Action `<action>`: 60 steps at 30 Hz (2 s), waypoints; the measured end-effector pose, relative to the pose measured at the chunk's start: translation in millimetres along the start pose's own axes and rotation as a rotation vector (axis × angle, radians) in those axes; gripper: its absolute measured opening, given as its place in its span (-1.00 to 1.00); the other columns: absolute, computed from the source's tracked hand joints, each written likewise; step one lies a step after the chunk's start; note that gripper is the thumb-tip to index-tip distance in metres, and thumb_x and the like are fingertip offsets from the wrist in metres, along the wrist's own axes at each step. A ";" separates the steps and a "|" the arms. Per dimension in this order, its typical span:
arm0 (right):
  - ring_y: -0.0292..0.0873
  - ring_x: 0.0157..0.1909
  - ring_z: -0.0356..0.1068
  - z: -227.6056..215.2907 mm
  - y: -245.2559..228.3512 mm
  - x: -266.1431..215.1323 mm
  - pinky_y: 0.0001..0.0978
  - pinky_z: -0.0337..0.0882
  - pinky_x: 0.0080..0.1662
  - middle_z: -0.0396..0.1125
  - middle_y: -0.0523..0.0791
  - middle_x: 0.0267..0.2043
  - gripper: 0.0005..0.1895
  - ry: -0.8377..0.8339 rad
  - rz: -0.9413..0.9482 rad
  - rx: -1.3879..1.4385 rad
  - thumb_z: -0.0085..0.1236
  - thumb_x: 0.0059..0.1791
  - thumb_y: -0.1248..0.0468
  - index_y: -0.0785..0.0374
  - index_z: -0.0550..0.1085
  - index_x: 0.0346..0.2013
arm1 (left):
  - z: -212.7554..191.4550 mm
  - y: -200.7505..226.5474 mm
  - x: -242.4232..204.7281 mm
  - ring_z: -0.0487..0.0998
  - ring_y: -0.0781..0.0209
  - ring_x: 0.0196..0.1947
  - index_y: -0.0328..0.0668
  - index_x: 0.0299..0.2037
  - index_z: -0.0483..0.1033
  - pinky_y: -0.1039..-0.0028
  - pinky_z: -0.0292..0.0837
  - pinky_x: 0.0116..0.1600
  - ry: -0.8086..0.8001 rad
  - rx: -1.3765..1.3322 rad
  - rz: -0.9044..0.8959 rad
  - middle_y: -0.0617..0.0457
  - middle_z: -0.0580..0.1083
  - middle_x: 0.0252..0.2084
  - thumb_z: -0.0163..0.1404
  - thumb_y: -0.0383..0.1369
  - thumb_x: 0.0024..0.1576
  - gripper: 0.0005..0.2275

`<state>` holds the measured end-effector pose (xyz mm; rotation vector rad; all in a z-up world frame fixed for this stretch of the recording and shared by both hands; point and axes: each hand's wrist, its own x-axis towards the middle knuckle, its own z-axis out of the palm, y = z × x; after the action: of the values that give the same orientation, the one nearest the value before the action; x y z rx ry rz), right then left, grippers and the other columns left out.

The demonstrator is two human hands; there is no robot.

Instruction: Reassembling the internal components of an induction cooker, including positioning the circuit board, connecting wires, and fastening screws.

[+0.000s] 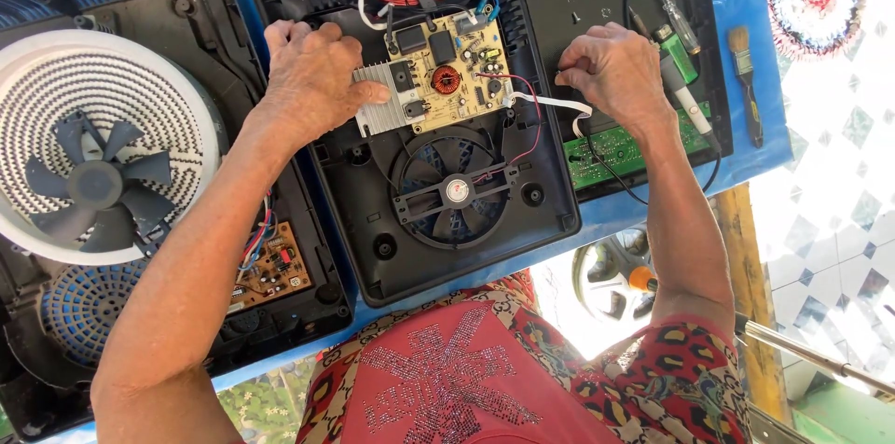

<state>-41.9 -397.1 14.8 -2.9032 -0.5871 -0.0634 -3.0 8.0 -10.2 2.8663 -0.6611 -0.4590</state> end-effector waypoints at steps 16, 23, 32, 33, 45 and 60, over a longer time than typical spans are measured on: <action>-0.21 -0.22 0.37 -82.4 10.3 -38.3 -0.40 0.41 -0.12 0.46 -0.05 -0.22 -0.92 0.293 0.258 0.340 0.28 0.09 0.54 0.39 0.63 -0.14 | 4.8 -1.8 1.5 0.30 -0.35 0.16 -0.04 0.07 0.55 -0.24 -0.07 0.36 -0.015 -0.039 0.005 -0.06 0.41 0.13 0.06 0.12 0.19 -0.54; -0.19 -0.22 0.40 -66.3 31.9 -61.4 -0.39 0.46 -0.09 0.47 -0.04 -0.22 -0.88 0.268 0.352 0.336 0.30 0.05 0.53 0.34 0.64 -0.14 | 10.6 -7.7 3.3 0.33 -0.37 0.11 -0.08 0.03 0.55 -0.26 -0.05 0.35 0.033 -0.039 0.058 -0.08 0.45 0.05 0.09 0.13 0.18 -0.53; -0.24 -0.28 0.40 -45.9 40.6 -24.0 -0.43 0.49 -0.18 0.49 -0.08 -0.26 -0.86 0.236 0.286 0.275 0.36 0.03 0.56 0.31 0.62 -0.21 | 10.4 -7.7 3.1 0.33 -0.40 0.14 -0.05 0.06 0.54 -0.27 -0.05 0.35 0.011 -0.013 0.041 -0.09 0.43 0.11 0.05 0.15 0.20 -0.52; -0.25 -0.28 0.39 -41.1 44.5 -16.2 -0.43 0.48 -0.18 0.50 -0.08 -0.25 -0.85 0.245 0.265 0.239 0.37 0.04 0.55 0.28 0.63 -0.21 | 8.6 -6.3 3.1 0.33 -0.39 0.14 -0.04 0.08 0.54 -0.25 -0.05 0.35 -0.010 -0.001 0.029 -0.09 0.44 0.10 0.04 0.16 0.20 -0.51; -0.24 -0.34 0.44 0.8 61.3 59.1 -0.26 0.49 -0.29 0.49 -0.16 -0.33 -0.89 0.216 0.174 0.116 0.51 -0.02 0.38 0.15 0.69 -0.26 | 8.3 -3.1 5.9 0.31 -0.38 0.17 -0.01 0.12 0.52 -0.26 -0.06 0.35 -0.039 0.012 -0.007 -0.08 0.42 0.12 0.03 0.17 0.19 -0.49; -0.10 -0.42 0.49 45.8 83.0 81.0 -0.14 0.52 -0.27 0.45 -0.18 -0.54 -0.87 0.122 0.250 -0.140 0.25 -0.05 0.32 0.00 0.68 -0.30 | -19.9 13.8 -2.6 0.30 -0.09 -0.01 0.05 -0.15 0.62 0.05 -0.05 0.23 -0.121 -0.004 -0.126 0.03 0.41 -0.08 0.08 0.25 0.16 -0.53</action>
<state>65.4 -433.0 -37.8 -3.0546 -0.2051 -0.2550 -4.1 -1.3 12.3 2.9057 -0.4980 -0.6562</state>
